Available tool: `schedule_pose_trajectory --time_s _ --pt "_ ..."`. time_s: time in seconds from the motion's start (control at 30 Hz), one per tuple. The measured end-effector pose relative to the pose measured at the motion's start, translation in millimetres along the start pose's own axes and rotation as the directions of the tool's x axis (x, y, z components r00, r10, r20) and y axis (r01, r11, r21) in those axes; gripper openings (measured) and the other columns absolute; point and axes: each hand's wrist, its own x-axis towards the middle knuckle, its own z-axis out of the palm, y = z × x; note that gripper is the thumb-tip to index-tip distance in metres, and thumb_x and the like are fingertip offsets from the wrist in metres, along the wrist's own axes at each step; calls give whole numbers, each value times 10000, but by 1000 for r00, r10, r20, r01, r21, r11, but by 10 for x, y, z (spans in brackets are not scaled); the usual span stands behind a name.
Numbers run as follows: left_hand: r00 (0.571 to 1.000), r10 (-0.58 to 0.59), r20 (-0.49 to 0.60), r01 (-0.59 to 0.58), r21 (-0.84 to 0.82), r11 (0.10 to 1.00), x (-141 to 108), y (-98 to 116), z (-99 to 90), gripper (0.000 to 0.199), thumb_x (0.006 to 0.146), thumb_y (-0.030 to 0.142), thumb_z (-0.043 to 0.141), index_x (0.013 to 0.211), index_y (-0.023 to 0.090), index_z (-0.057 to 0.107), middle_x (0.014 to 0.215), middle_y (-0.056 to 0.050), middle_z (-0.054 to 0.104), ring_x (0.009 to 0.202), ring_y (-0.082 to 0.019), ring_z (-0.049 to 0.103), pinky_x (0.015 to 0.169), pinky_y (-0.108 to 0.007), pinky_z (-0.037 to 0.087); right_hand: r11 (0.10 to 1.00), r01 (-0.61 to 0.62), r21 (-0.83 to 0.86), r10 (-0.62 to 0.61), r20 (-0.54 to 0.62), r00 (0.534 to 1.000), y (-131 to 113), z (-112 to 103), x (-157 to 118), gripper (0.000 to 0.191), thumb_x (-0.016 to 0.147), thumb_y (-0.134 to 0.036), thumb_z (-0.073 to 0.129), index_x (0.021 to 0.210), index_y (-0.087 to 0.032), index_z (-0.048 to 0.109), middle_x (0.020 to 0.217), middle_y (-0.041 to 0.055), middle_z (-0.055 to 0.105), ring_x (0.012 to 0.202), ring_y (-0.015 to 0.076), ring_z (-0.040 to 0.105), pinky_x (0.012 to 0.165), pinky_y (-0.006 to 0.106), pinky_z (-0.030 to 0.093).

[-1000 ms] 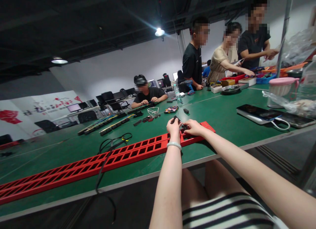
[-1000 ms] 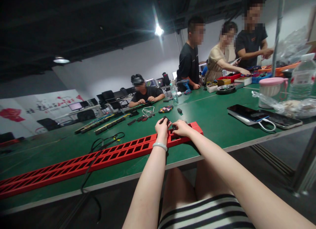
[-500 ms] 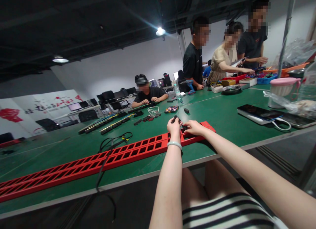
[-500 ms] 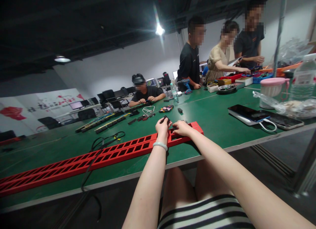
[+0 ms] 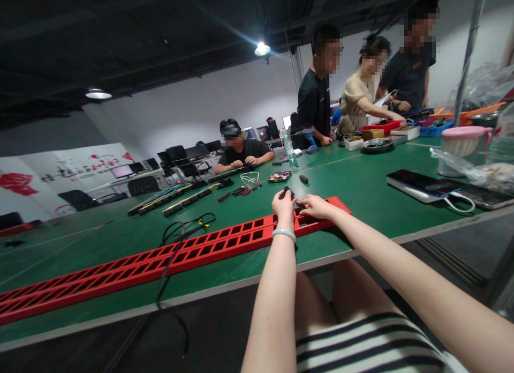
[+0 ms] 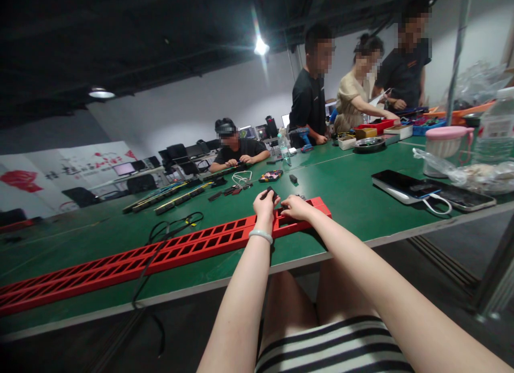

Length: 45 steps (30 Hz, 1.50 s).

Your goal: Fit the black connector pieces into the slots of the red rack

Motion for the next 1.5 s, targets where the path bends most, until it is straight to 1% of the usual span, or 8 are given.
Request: schedule_pose_trajectory --time_s 0.2,0.37,0.5,0.83,1.03,1.2,1.33,1.5 --pt "1000 2 2 -2 14 1000 11 -18 -2 262 659 181 617 903 111 553 760 -71 590 555 -120 593 584 -304 524 1000 -2 7 2 30 1000 7 -5 8 244 709 -289 552 897 -159 636 793 54 592 660 140 513 587 210 361" --pt "1000 3 4 -3 4 1000 4 -18 3 268 657 179 617 907 106 551 761 -75 589 549 -124 592 580 -313 523 999 22 -39 -20 60 998 8 -28 17 191 716 -304 534 761 -148 635 721 42 585 589 123 483 521 206 313" --pt "1000 -7 5 7 -4 1000 -2 -12 9 275 656 185 622 909 103 550 751 -73 587 550 -121 591 581 -308 522 999 30 -37 -26 91 996 -4 -48 10 181 724 -292 518 747 -146 623 666 26 575 560 113 466 505 200 296" --pt "1000 8 13 -9 10 1000 13 -47 14 278 661 185 607 918 100 546 762 -75 587 543 -122 594 572 -303 519 994 52 -98 -43 95 995 -34 -68 -17 216 749 -305 502 818 -148 632 821 63 550 684 134 507 642 209 377" --pt "1000 8 5 -8 29 1000 17 -47 13 293 659 193 610 931 103 547 755 -74 588 555 -124 597 572 -295 519 992 64 -106 -61 37 997 -31 -8 -34 266 764 -343 502 889 -158 647 857 78 571 800 166 527 737 236 391" --pt "1000 14 11 -14 40 999 17 -38 8 282 660 195 606 922 104 553 766 -78 591 556 -125 599 573 -297 519 993 58 -99 -63 -44 997 -13 32 -26 293 818 -318 430 913 -166 662 853 77 588 818 157 534 785 245 389" --pt "1000 11 10 -11 36 999 13 -36 9 279 657 192 604 916 102 553 778 -83 591 558 -126 600 574 -301 521 995 31 -100 -37 -52 998 13 45 -21 250 796 -275 473 894 -162 674 873 80 601 789 149 554 776 239 395" --pt "1000 17 17 -17 23 1000 4 -35 12 268 652 194 604 899 104 554 780 -81 589 558 -125 598 567 -298 522 993 52 -104 -56 -44 997 45 76 -14 223 785 -249 492 856 -161 684 871 87 600 776 151 559 768 238 396"
